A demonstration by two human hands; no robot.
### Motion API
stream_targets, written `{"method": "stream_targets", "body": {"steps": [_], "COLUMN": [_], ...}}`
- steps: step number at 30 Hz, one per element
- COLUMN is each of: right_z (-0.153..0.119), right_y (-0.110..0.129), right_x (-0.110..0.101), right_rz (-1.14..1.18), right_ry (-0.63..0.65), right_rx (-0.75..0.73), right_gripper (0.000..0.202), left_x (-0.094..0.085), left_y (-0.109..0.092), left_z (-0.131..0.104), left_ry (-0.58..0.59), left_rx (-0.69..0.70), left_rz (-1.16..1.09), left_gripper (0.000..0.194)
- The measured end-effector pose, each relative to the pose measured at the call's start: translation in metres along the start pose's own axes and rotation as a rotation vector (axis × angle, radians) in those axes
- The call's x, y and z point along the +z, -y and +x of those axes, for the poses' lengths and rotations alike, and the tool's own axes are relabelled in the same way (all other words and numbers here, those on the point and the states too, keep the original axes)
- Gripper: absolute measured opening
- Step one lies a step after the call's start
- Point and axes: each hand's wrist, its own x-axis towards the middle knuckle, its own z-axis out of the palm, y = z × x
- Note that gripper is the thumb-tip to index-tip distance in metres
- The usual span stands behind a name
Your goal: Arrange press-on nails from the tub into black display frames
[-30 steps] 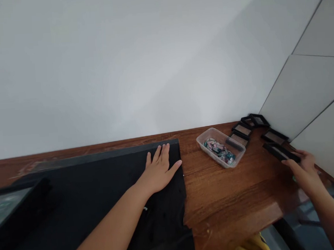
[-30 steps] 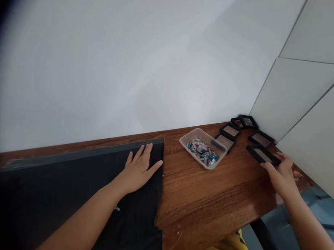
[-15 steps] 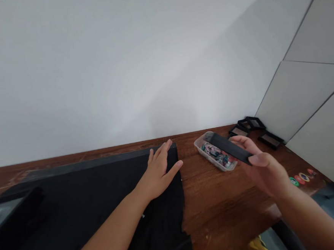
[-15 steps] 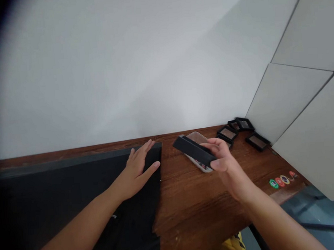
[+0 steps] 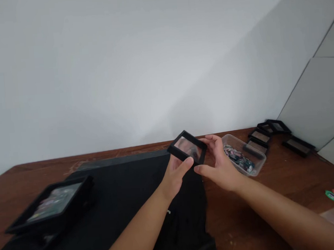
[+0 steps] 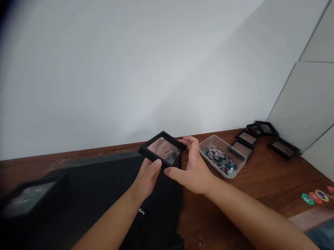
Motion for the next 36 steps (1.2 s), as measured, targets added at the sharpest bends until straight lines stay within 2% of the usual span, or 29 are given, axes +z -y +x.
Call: {"method": "stream_targets", "body": {"steps": [4,8,10,12,15,18,21,25,28,31,34,36], "right_z": [-0.008,-0.014,-0.014,-0.012,-0.009,-0.007,-0.007,-0.006,-0.006,-0.005,-0.003,-0.001], "right_y": [-0.014,-0.023,-0.028,-0.031,-0.030,-0.025,-0.018,-0.016,-0.016,-0.015,-0.013,-0.011], "right_x": [0.000,0.000,0.000,0.000,-0.002,-0.006,-0.010,-0.012,-0.013,-0.014,-0.018,-0.020], "right_rz": [0.048,0.080,0.108,0.176,0.387,0.523,0.475,0.448,0.474,0.546,0.589,0.574], "right_ry": [0.052,0.033,0.003,0.002,0.092,0.173,0.235,0.341,0.385,0.399,0.401,0.396], "right_rx": [0.020,-0.003,0.002,0.053,0.199,0.276,0.272,0.289,0.283,0.221,0.173,0.162], "right_gripper": [0.081,0.079,0.080,0.085,0.081,0.075,0.092,0.110,0.105,0.094,0.091,0.090], "left_x": [-0.010,-0.019,-0.021,-0.023,-0.026,-0.026,-0.022,-0.015,-0.011,-0.009,-0.011,-0.012], "left_y": [-0.004,0.001,0.003,0.005,0.005,0.006,0.008,0.007,0.007,0.008,0.010,0.010], "left_z": [0.005,0.004,0.002,0.002,0.002,0.002,-0.002,-0.007,-0.009,-0.010,-0.012,-0.012], "left_ry": [0.018,0.004,-0.084,-0.165,-0.129,-0.132,-0.131,-0.083,-0.087,-0.088,-0.088,-0.063], "left_rx": [-0.153,-0.135,-0.006,0.217,0.594,0.841,0.926,0.988,1.034,1.009,0.812,0.659], "left_rz": [-0.079,0.034,0.223,0.538,0.976,1.116,1.157,1.150,1.138,1.059,0.964,0.919], "left_gripper": [0.081,0.081,0.086,0.092,0.079,0.066,0.065,0.060,0.062,0.088,0.128,0.146]}}
